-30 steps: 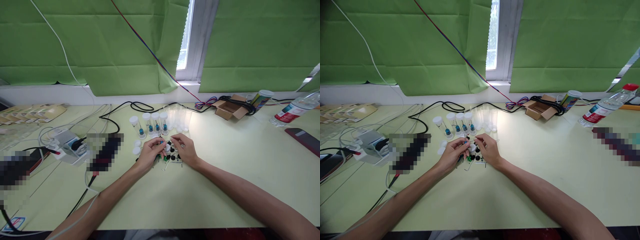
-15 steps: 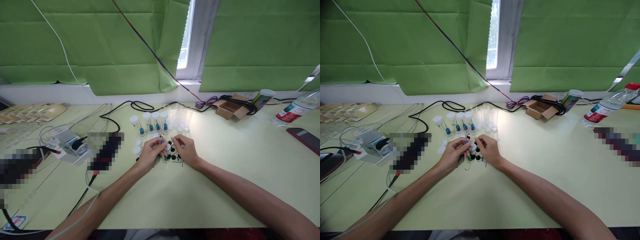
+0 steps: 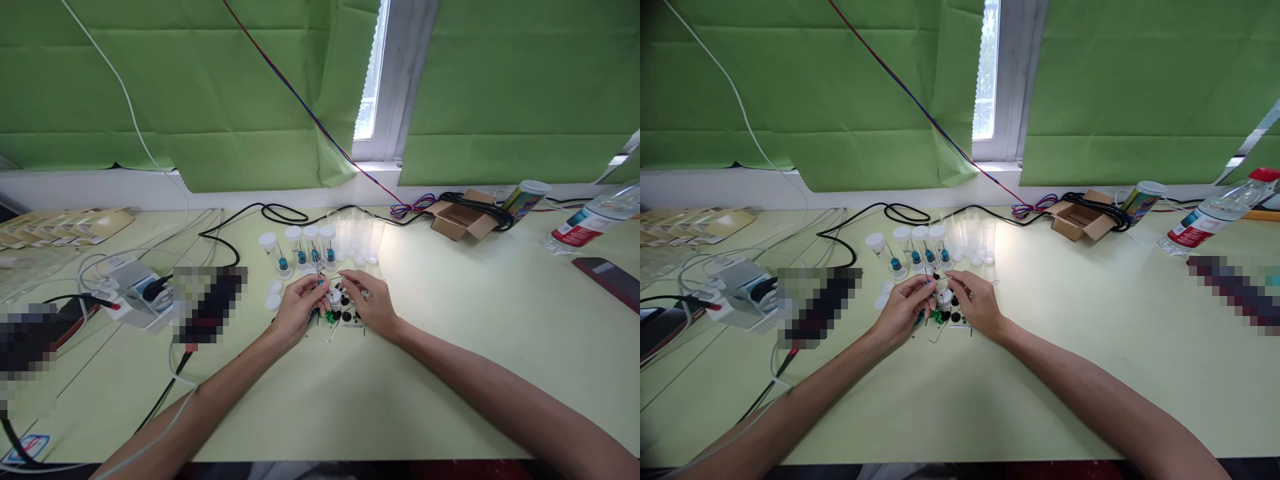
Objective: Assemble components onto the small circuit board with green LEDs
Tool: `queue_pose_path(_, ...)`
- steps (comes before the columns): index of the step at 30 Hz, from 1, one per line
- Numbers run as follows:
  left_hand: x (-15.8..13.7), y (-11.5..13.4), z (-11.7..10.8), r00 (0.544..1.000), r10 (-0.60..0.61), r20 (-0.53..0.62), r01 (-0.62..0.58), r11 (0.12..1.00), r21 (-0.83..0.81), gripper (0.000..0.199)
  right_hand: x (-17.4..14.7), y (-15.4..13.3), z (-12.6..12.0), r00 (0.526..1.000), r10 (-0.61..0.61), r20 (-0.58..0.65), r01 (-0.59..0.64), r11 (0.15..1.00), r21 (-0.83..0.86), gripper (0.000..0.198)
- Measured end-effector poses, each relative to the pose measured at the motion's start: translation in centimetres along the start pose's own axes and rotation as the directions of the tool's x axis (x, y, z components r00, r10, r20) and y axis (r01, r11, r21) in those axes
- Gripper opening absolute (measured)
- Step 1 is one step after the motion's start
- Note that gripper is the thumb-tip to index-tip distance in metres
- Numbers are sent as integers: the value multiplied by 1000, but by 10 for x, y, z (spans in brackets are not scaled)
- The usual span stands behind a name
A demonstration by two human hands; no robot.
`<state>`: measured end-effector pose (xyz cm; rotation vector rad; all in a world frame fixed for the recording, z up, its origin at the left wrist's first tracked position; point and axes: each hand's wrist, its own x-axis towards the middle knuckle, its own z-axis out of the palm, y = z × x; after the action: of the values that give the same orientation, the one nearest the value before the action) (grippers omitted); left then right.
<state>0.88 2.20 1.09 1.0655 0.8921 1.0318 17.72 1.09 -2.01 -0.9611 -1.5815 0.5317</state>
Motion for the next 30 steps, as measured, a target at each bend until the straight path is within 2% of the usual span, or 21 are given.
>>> queue_pose_path(6,0,0,-1,1000,-7,0,7,1000,-20,29,1,-3,-2,998,-66,20,66,998,-6,22)
queue_pose_path(14,1,-1,-2,1000,-9,13,9,1000,-13,29,1,-3,-1,1000,17,8,-17,1000,8,19)
queue_pose_path(21,1,1,0,1000,-8,4,8,1000,20,30,1,-2,0,1000,24,-15,-24,1000,-14,16)
queue_pose_path(30,0,-5,-2,999,22,37,-27,992,126,27,2,-1,-1,998,55,-6,-55,998,-27,21)
